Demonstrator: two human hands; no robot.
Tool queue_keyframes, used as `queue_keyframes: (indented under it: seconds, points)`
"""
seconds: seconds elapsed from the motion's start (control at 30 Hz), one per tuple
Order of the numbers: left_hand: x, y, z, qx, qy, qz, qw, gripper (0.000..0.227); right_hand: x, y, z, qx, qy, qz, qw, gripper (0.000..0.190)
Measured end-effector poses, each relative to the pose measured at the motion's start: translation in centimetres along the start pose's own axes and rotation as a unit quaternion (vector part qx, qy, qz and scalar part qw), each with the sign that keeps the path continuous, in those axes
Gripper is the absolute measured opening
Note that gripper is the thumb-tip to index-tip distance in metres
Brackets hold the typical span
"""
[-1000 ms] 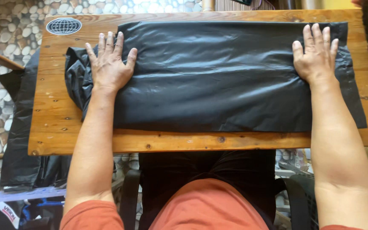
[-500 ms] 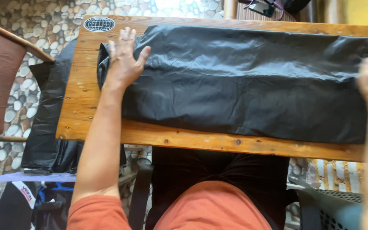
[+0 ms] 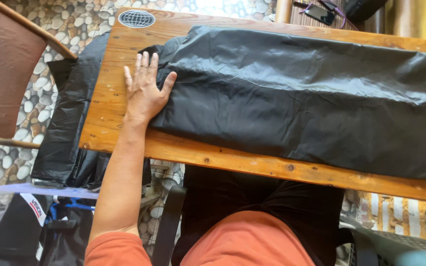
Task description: The person unfolds and spreads out a black garment sleeve on a wooden table, then uses a duster to wipe its surface before rolling it back up.
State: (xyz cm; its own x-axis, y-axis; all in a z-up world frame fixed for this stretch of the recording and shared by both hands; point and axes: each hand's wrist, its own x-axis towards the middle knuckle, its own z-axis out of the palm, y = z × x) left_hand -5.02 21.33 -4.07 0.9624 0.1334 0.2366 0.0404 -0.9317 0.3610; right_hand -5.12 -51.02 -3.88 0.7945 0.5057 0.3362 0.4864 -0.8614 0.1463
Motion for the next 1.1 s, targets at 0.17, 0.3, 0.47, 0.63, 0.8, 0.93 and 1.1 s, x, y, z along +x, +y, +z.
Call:
queue_keyframes:
  seconds: [0.17,0.3,0.47,0.63,0.8,0.93,1.1]
  points:
    - [0.1,-1.1,1.2,0.004,-0.001,-0.013,1.0,0.071,4.0,-15.3,0.8,0.021,-0.042,-0.016,0.999,0.069]
    - [0.3,-1.1,1.5,0.002,0.001,-0.018,1.0,0.061,6.6,-26.2,0.1,0.032,-0.077,-0.02,0.996,0.075]
    - [0.5,-1.3,1.4,0.011,-0.003,-0.022,1.0,0.061,10.3,-35.0,-1.9,0.047,-0.115,-0.025,0.992,0.083]
    - [-0.6,-1.4,0.3,0.012,-0.025,0.008,1.0,0.052,12.4,-38.7,-5.9,0.347,-0.214,0.018,0.913,0.078]
    - [0.5,-2.2,2.3,0.019,0.005,-0.015,1.0,0.056,13.2,-35.9,-6.7,0.209,-0.135,0.072,0.966,0.081]
    - [0.4,-2.0,2.8,0.019,0.032,-0.005,0.999,0.055,10.1,-35.5,-4.7,0.04,-0.112,0.022,0.993,0.083]
    - [0.1,-2.3,1.8,0.021,0.032,0.061,0.997,0.072,10.0,-37.2,-8.5,0.367,-0.194,0.013,0.91,0.071]
